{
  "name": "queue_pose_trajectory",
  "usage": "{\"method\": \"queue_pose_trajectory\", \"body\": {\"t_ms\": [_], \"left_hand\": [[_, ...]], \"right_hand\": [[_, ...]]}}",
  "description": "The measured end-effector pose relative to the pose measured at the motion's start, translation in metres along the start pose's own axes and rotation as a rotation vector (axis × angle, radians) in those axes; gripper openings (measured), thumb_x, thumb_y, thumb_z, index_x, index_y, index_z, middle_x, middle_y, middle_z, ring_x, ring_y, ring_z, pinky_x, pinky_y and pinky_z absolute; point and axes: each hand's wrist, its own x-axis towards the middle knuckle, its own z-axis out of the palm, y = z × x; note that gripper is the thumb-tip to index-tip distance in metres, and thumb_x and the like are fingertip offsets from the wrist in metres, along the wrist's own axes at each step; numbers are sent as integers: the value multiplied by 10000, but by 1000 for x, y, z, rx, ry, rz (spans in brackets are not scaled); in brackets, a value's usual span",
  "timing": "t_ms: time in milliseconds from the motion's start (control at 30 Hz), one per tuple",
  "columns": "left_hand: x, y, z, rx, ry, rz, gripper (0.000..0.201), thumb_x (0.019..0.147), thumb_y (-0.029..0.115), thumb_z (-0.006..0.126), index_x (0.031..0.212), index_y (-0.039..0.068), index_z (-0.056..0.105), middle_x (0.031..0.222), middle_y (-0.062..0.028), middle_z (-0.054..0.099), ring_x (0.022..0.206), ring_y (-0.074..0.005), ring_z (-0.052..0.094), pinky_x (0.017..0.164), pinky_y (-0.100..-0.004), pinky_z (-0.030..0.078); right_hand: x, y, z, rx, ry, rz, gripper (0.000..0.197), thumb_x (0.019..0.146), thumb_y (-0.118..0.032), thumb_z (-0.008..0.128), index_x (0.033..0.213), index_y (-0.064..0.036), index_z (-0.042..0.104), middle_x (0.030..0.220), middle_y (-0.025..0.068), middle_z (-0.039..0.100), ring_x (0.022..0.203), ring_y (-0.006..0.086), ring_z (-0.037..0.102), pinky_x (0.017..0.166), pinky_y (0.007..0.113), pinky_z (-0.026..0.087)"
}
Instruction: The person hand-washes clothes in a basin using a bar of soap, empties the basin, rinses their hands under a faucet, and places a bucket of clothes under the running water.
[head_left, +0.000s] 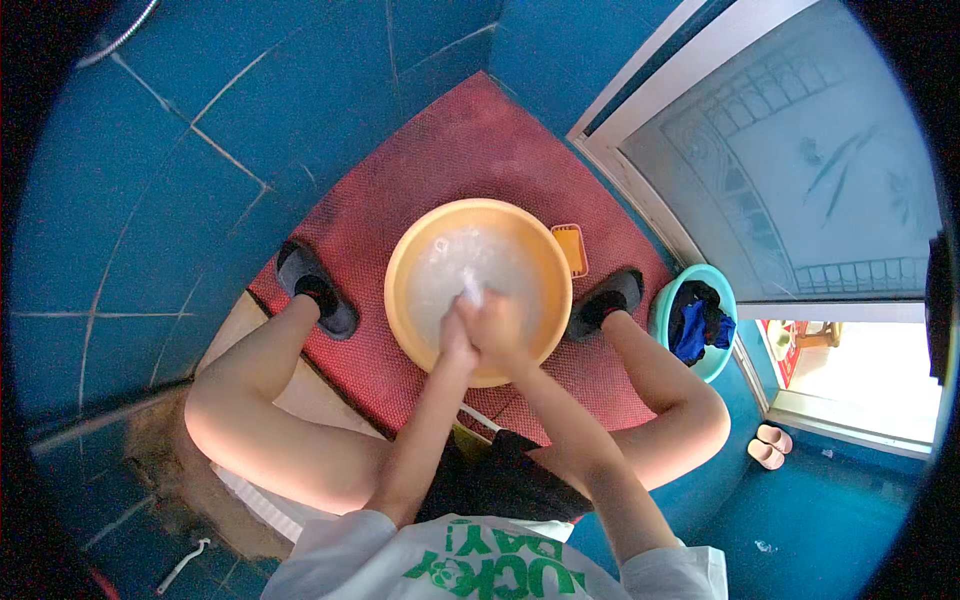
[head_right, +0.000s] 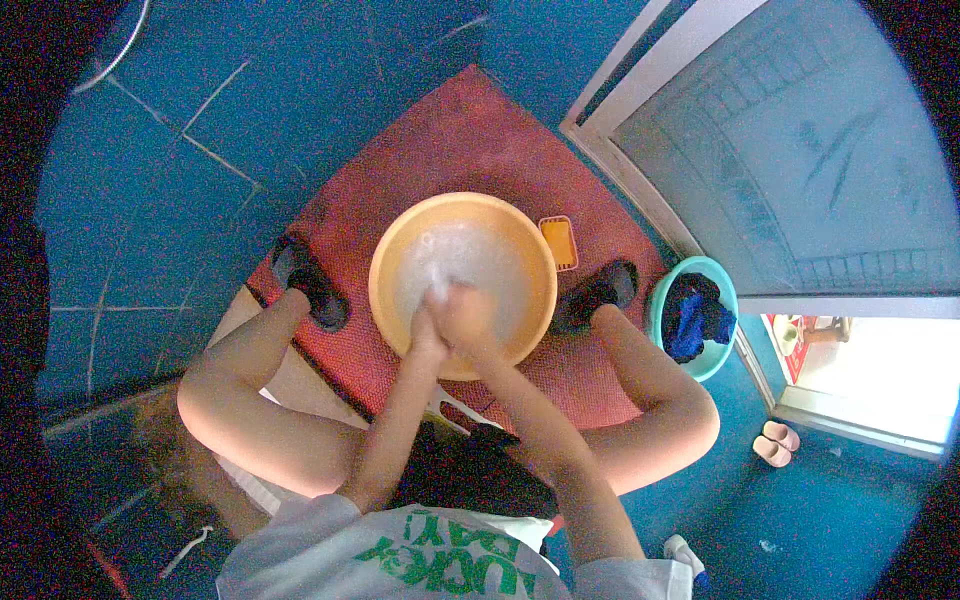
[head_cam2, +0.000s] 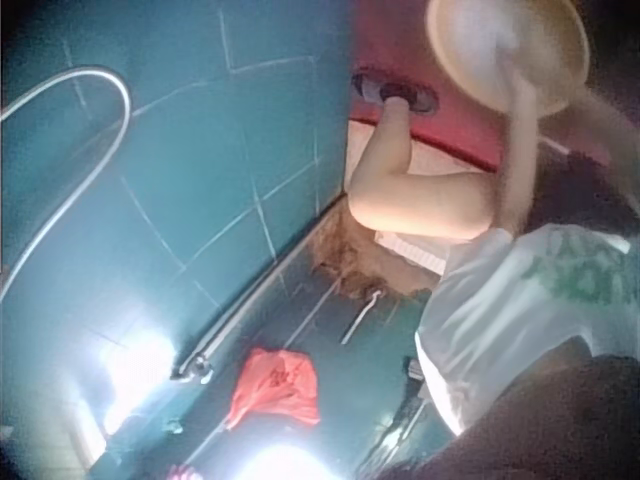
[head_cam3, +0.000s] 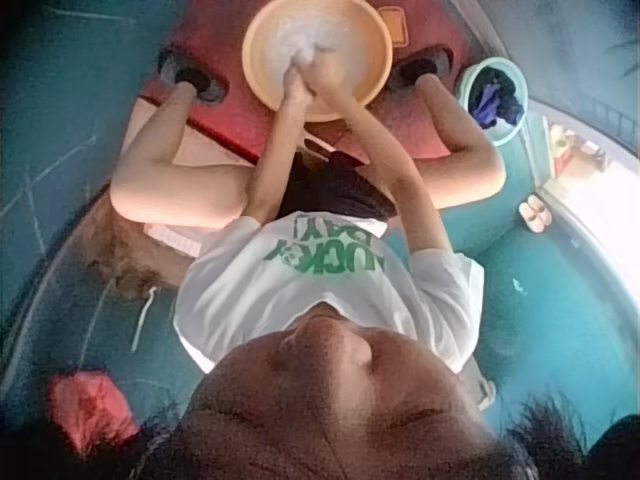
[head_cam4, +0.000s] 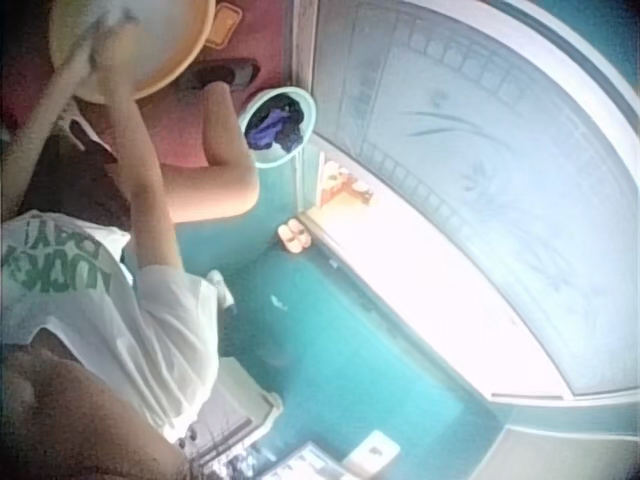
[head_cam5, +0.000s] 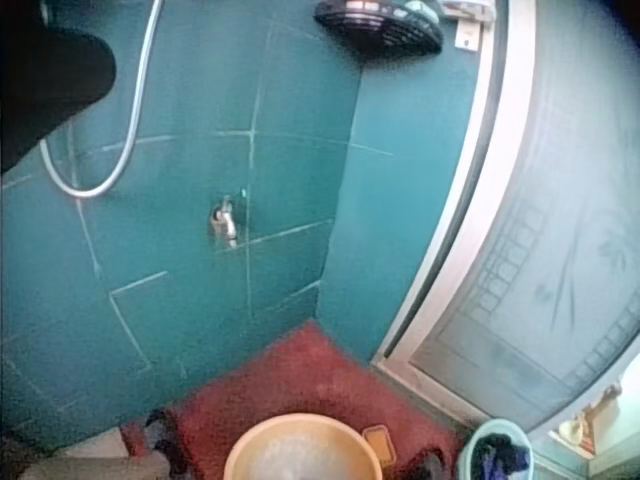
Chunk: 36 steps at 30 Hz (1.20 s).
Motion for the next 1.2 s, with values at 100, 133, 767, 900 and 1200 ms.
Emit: {"method": "queue_pose_trajectory", "body": {"t_ms": [100,133,767,900,1200], "left_hand": [[12,11,-17,-143,-296,-125,331,817,337,342,895,56,497,812,-48,527,750,-185,511,677,-287,437],[8,0,-14,-92,-167,-14,350,807,350,347,900,47,496,843,-64,533,780,-199,516,709,-310,431],[-5,-10,31,317,269,56,383,726,353,502,961,51,504,848,-73,543,746,-229,518,665,-336,425],[26,16,-28,-56,-95,-32,249,794,253,446,912,42,504,793,-45,527,694,-164,513,603,-291,433],[19,-1,-21,-41,-83,-9,199,781,248,456,822,57,495,740,-55,520,647,-168,525,555,-294,453]], "right_hand": [[-21,-12,-1,52,192,-378,159,620,-189,582,668,-39,562,579,166,526,523,306,528,493,373,427],[-16,-10,-4,2,107,-341,157,622,-192,579,670,-44,563,595,167,533,537,307,531,505,374,429],[6,19,6,-8,-153,40,315,669,-236,526,887,-8,537,659,198,553,567,313,554,551,426,433],[-14,-14,13,22,139,-99,225,650,-213,578,680,9,557,559,186,525,477,308,536,434,368,414],[-16,-18,-11,-77,135,-413,119,671,-128,551,717,-22,581,621,165,560,551,198,561,541,303,428]]}}
